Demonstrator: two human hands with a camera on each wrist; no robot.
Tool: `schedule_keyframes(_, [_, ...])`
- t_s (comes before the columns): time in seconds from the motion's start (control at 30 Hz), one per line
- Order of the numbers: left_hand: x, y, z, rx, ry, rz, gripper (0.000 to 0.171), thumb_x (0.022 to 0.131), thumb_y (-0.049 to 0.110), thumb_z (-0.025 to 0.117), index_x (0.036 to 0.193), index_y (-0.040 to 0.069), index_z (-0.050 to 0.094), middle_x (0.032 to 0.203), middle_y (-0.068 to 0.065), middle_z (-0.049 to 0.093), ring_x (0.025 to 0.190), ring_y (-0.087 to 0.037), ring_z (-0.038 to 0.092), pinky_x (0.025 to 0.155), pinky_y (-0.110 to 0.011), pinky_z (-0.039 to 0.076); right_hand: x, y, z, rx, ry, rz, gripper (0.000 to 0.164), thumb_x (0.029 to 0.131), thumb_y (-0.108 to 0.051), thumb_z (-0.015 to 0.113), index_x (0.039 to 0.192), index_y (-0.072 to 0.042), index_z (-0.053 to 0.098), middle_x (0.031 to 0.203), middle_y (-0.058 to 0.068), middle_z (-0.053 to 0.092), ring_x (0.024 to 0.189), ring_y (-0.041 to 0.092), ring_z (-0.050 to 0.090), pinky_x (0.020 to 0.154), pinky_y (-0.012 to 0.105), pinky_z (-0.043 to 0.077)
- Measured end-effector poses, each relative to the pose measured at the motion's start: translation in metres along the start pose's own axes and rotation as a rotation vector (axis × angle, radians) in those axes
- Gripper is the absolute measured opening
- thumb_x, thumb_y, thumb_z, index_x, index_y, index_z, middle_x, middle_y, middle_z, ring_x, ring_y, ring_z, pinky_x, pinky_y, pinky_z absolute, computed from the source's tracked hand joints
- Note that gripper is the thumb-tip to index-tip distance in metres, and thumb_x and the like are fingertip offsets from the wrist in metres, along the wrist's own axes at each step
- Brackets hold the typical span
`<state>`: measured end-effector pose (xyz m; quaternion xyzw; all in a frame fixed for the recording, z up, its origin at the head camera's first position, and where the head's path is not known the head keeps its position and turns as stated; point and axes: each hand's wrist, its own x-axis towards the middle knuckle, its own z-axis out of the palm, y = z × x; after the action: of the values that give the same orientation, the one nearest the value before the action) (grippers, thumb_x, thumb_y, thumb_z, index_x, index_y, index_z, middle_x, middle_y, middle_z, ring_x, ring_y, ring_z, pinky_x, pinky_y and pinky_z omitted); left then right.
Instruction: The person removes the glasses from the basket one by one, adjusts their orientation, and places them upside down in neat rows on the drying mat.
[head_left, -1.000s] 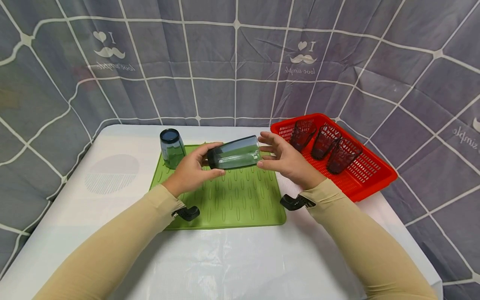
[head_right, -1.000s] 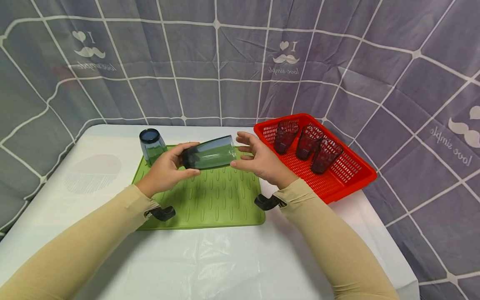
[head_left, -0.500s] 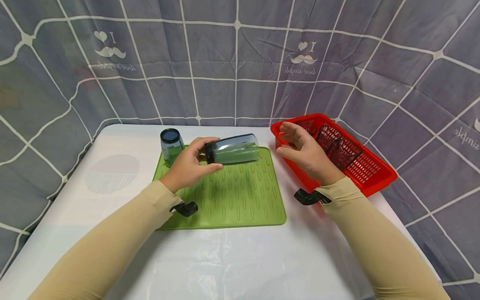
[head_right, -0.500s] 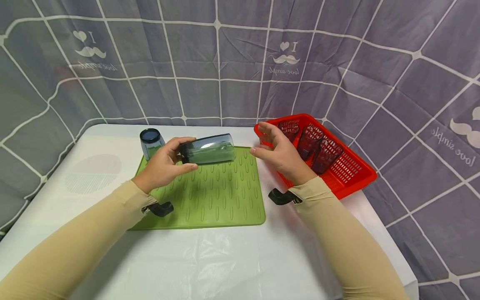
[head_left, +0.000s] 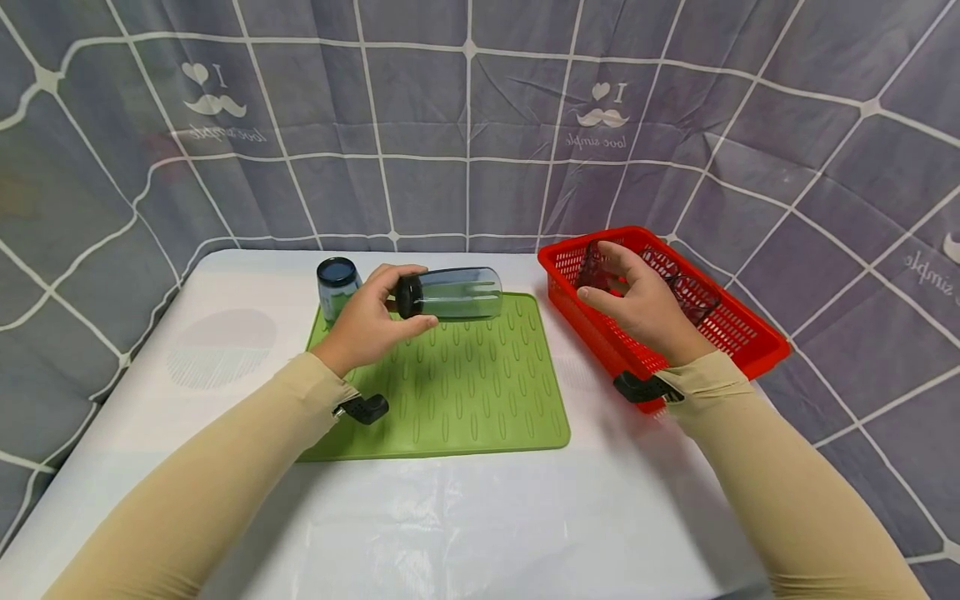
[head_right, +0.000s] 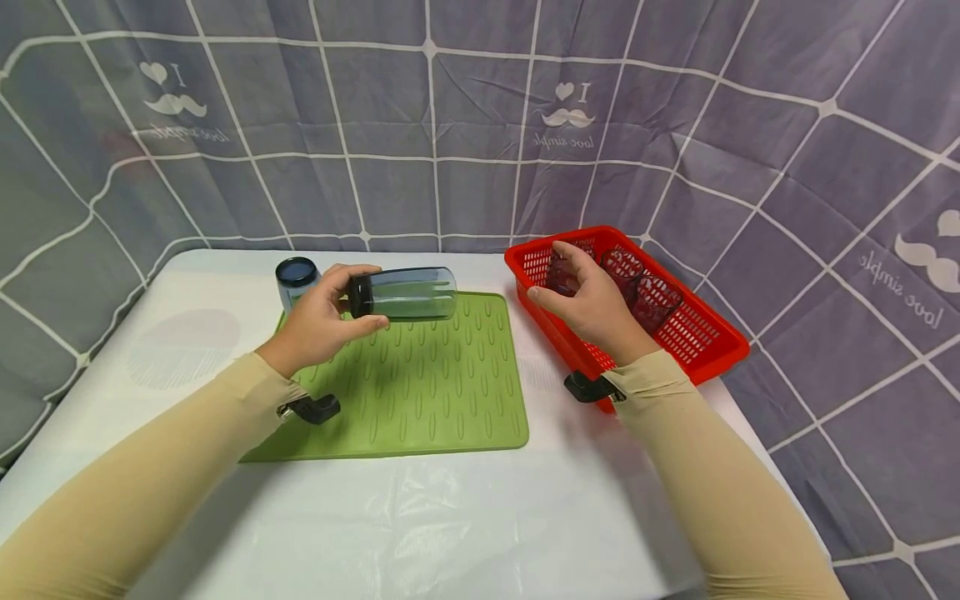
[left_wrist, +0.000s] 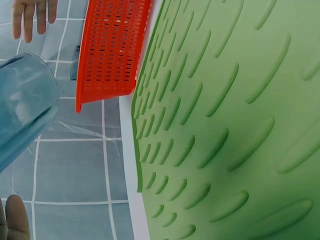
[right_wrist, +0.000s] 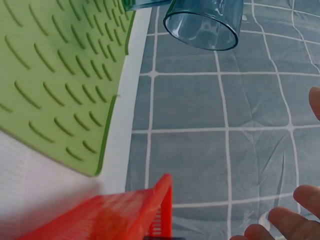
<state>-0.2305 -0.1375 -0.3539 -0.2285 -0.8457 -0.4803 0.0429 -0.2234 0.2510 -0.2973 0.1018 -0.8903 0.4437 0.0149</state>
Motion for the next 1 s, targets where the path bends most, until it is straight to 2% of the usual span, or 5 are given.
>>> schedule_keyframes(0.23, [0.004, -0.003, -0.004, 0.024, 0.020, 0.004, 0.069, 0.095, 0.026, 0.081, 0.155, 0.014, 0.050, 0.136, -0.014, 0.052, 0.094, -0.025, 0.052, 0.078, -0.032, 0.050, -0.003, 0.002, -0.009, -0.091, -0.012, 0.024, 0.083, 0.099, -0.033, 0.075, 0.167, -0.017, 0.031, 0.163, 0.014, 0.043, 0.143, 0.037, 0.048, 0.119, 0.055, 0.042])
schedule_keyframes(0.4, [0.007, -0.003, -0.007, 0.026, 0.024, -0.020, 0.069, 0.095, 0.026, 0.081, 0.155, 0.014, 0.050, 0.137, -0.016, 0.051, 0.094, -0.027, 0.053, 0.077, -0.036, 0.051, -0.008, 0.009, -0.018, -0.168, -0.036, 0.043, 0.083, 0.100, -0.035, 0.074, 0.168, -0.017, 0.029, 0.156, 0.015, 0.051, 0.133, 0.036, 0.058, 0.111, 0.053, 0.049])
schedule_keyframes(0.6, [0.010, -0.005, -0.009, 0.047, 0.032, -0.046, 0.070, 0.095, 0.028, 0.081, 0.155, 0.011, 0.050, 0.134, -0.018, 0.051, 0.092, -0.029, 0.052, 0.078, -0.041, 0.050, -0.021, 0.016, -0.027, -0.277, -0.099, 0.096, 0.091, 0.099, -0.042, 0.073, 0.170, -0.019, 0.021, 0.169, 0.018, 0.035, 0.148, 0.045, 0.044, 0.119, 0.062, 0.041])
schedule_keyframes(0.73, [0.012, -0.007, -0.009, 0.068, 0.044, -0.062, 0.070, 0.094, 0.030, 0.082, 0.155, 0.011, 0.050, 0.135, -0.018, 0.051, 0.095, -0.031, 0.053, 0.080, -0.044, 0.049, -0.029, 0.024, -0.031, -0.304, -0.109, 0.079, 0.091, 0.100, -0.040, 0.073, 0.170, -0.017, 0.021, 0.171, 0.017, 0.032, 0.144, 0.046, 0.048, 0.114, 0.063, 0.045])
schedule_keyframes(1.0, [0.016, -0.008, -0.010, 0.095, 0.056, -0.102, 0.072, 0.093, 0.031, 0.082, 0.154, 0.010, 0.051, 0.142, -0.021, 0.049, 0.117, -0.036, 0.056, 0.099, -0.054, 0.051, -0.046, 0.038, -0.031, -0.396, -0.180, 0.065, 0.090, 0.100, -0.042, 0.072, 0.170, -0.015, 0.021, 0.177, 0.015, 0.016, 0.156, 0.049, 0.030, 0.121, 0.068, 0.033])
